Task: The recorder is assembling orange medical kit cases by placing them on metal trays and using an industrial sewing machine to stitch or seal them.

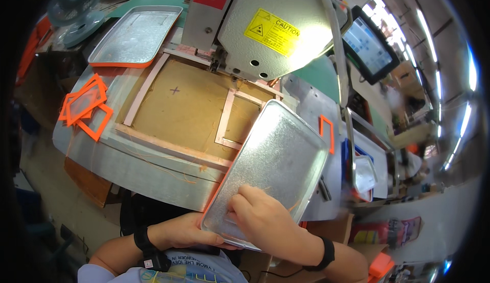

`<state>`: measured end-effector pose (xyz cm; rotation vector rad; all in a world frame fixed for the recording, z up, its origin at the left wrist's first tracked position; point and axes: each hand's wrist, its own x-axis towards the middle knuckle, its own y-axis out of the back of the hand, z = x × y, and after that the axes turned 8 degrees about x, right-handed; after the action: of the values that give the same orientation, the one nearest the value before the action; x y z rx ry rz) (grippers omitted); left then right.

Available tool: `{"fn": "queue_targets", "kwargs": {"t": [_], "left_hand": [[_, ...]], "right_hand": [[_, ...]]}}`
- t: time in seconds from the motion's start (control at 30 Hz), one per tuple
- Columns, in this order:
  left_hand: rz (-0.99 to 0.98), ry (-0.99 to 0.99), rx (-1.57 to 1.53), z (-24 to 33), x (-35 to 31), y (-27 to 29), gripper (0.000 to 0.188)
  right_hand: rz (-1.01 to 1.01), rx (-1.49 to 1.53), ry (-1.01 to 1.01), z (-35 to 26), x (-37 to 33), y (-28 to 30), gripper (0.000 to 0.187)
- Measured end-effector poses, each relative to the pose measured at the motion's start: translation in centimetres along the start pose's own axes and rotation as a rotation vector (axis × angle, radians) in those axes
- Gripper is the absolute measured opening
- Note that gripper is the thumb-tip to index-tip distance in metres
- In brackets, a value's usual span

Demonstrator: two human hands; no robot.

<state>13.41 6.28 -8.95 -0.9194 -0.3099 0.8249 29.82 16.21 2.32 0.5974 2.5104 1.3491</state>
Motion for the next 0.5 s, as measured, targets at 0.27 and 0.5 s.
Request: {"fn": "queue_targets", "kwargs": {"t": [0.27, 0.5], "left_hand": [[-0.008, 0.007, 0.028, -0.4, 0.3, 0.3, 0.042], [-0.030, 0.065, 0.044, 0.5, -0.2, 0.1, 0.046]], "right_hand": [[-0.168, 0.209, -0.036, -0.5, -0.6, 0.6, 0.015], [-0.327, 0.666, -0.021, -1.6, -4.5, 5.7, 0.018]]}}
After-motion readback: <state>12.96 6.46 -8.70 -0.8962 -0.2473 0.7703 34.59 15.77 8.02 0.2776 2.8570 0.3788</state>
